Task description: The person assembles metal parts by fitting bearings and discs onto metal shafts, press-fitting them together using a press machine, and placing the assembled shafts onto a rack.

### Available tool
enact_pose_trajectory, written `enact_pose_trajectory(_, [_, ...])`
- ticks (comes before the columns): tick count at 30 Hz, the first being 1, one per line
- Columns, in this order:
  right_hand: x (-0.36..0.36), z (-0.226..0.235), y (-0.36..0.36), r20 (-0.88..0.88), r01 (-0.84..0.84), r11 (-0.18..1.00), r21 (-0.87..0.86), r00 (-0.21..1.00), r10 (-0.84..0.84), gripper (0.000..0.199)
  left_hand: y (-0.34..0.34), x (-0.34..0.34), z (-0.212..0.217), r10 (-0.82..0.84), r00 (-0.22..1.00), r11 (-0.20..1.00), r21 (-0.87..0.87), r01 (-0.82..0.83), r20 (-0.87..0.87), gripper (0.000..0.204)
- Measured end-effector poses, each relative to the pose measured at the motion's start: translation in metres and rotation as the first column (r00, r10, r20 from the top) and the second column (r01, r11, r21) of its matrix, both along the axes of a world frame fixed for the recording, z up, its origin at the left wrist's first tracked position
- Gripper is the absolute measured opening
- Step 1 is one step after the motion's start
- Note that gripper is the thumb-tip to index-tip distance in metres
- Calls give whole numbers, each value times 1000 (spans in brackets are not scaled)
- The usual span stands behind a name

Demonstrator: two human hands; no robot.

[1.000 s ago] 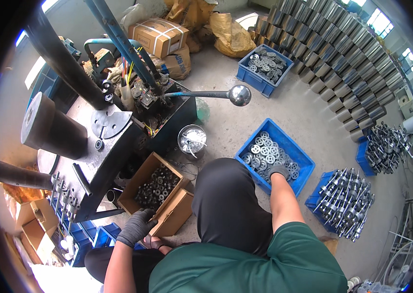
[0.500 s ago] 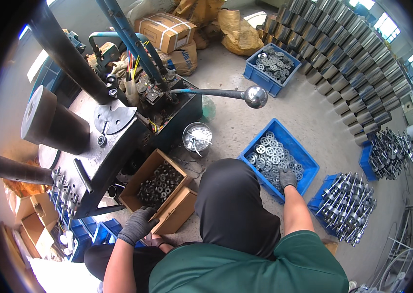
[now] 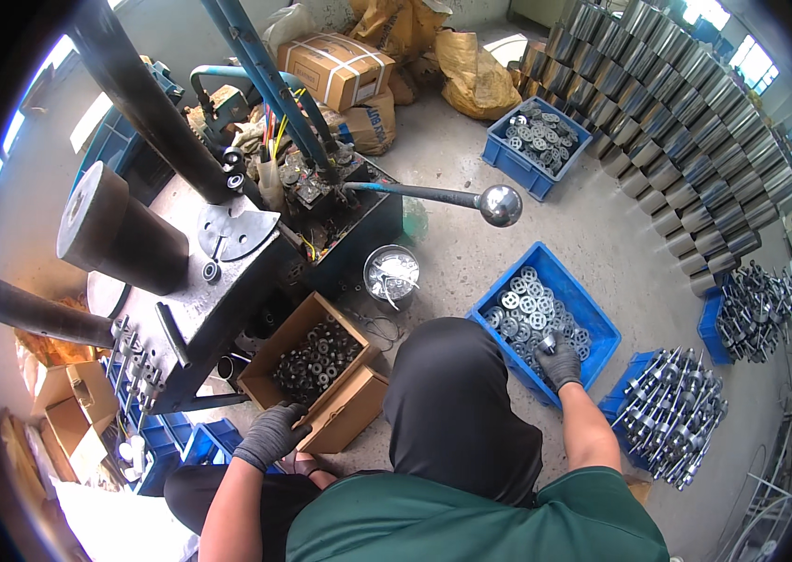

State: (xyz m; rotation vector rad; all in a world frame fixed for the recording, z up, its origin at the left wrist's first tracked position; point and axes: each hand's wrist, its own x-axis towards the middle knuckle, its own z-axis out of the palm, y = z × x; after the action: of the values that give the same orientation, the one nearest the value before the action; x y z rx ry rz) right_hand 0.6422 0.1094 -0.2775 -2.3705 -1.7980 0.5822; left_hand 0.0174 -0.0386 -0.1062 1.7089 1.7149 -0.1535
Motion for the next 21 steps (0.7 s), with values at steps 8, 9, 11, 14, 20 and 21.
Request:
enact_pose_trajectory(8, [-99,149,94,-624,-10,809,588,631,461,65,3,2,14,-66,998,994,81,67,-17,47])
enact_pose_trajectory(9, [-113,172,106,-613,-107,836,538,631,476,65,7,5,17,-81,996,993,81,83,-31,47])
enact_pose_trajectory(11, [-164,230,117,-538,-303,815,494,630,560,65,7,8,27,-88,996,986,140,90,-26,45])
enact_pose_trajectory(14, [-240,296,115,-476,-569,735,369,563,675,65,11,10,28,-122,992,975,185,124,-20,45])
enact_pose_trajectory(20, [-376,329,69,-680,-734,556,390,177,711,66,17,10,47,-81,981,937,349,14,178,48])
enact_pose_trajectory(21, [-396,334,54,-733,-731,559,391,121,670,63,18,11,46,-63,965,925,378,-40,256,45])
